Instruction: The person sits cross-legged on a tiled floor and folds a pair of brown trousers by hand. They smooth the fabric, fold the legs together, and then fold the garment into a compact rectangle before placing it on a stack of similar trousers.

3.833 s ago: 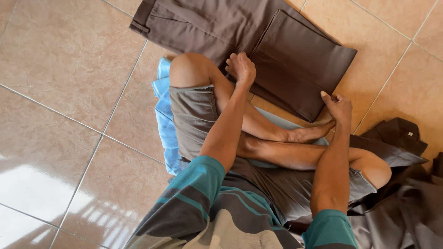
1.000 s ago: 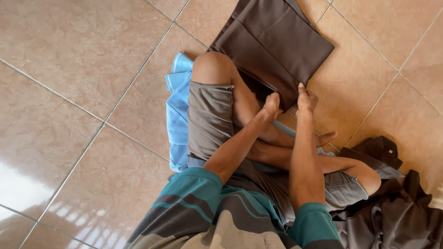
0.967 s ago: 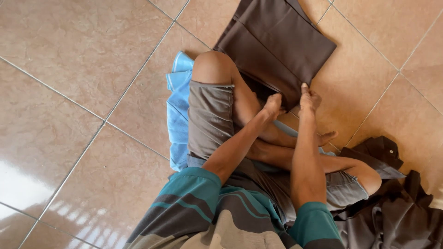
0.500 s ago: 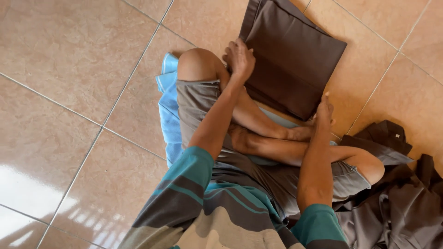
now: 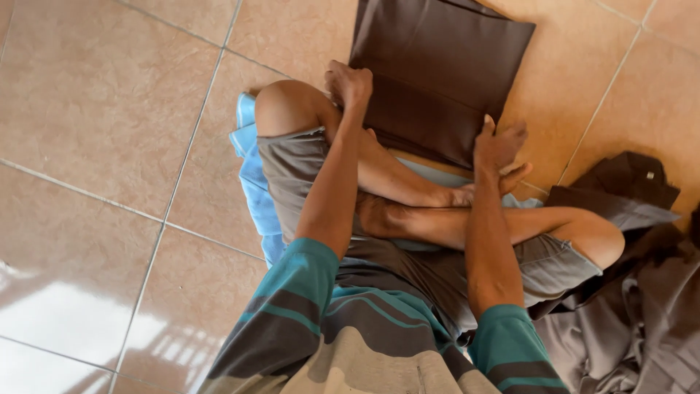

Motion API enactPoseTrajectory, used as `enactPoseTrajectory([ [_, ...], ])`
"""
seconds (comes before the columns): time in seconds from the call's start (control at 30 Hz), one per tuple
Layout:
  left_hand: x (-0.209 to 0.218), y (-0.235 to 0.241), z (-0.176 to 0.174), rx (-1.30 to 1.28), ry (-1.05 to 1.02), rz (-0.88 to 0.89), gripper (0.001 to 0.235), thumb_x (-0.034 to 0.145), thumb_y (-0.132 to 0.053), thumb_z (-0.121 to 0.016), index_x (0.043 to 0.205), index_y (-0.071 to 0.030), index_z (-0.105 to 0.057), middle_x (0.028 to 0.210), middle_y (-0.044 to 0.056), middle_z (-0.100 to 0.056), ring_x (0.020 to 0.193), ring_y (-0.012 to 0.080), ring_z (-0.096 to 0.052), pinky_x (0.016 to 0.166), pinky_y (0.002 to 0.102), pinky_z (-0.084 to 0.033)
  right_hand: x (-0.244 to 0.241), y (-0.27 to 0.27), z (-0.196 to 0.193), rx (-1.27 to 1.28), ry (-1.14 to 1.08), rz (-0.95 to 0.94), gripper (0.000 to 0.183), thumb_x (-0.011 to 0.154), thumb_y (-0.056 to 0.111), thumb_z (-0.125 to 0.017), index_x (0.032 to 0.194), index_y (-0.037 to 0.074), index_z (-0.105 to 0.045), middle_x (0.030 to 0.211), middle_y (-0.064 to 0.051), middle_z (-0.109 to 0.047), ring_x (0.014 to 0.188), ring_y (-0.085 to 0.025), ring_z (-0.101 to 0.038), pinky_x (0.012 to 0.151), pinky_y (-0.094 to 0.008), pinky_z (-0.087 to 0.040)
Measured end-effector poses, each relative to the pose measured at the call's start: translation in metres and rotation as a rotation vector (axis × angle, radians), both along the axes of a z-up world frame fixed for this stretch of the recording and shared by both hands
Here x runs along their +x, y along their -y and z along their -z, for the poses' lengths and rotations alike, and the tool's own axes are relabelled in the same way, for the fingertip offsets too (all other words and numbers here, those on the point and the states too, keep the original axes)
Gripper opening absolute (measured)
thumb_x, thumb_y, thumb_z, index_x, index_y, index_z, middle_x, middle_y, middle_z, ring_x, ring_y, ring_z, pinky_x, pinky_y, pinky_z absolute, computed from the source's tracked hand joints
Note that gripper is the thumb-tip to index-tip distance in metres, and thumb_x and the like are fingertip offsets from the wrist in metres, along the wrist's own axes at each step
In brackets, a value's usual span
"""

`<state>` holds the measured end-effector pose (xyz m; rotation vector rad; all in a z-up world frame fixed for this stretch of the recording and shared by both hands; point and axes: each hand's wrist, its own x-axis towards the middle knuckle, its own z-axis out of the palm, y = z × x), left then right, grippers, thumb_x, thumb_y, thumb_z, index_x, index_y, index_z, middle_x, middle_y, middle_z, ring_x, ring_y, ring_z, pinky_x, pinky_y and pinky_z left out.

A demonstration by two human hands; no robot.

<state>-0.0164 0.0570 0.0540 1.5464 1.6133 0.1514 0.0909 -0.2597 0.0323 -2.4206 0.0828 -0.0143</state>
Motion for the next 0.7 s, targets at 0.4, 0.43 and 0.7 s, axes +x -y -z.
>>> enactPoseTrajectory([
  [0.4, 0.011, -0.025, 0.016, 0.06, -0.023, 0.255, 0.048, 0.073, -0.041, -0.077, 0.104, -0.007, -0.067, 0.107, 0.011, -0.073, 0.098, 0.0357, -0.069, 0.076, 0.05, -0.055, -0.01, -0.044, -0.006, -0.614, -0.056, -0.519, 0.067, 0.119, 0.05, -0.032, 0.169, 0.016, -0.003, 0.174, -0.011, 0.0, 0.161, -0.037, -0.006, 0.121, -0.068, -0.019],
  [0.43, 0.012, -0.025, 0.01, 0.114, 0.052, 0.304, 0.036, 0.071, -0.034, -0.076, 0.092, -0.009, -0.059, 0.093, 0.008, -0.069, 0.086, 0.0307, -0.064, 0.069, 0.048, -0.052, -0.009, -0.044, -0.007, -0.578, -0.066, -0.524, 0.067, 0.118, 0.05, -0.031, 0.169, 0.017, -0.003, 0.175, -0.011, 0.0, 0.161, -0.037, -0.005, 0.121, -0.069, -0.016],
  [0.7, 0.042, -0.014, -0.086, 0.324, 0.564, 0.636, 0.031, 0.068, -0.012, -0.066, 0.08, -0.015, -0.037, 0.066, 0.001, -0.039, 0.062, 0.0163, -0.036, 0.052, 0.039, -0.031, -0.01, -0.052, -0.055, -0.387, -0.216, -0.521, 0.072, 0.107, 0.062, -0.013, 0.168, 0.023, -0.007, 0.175, -0.01, -0.008, 0.16, -0.034, -0.006, 0.115, -0.067, -0.015],
])
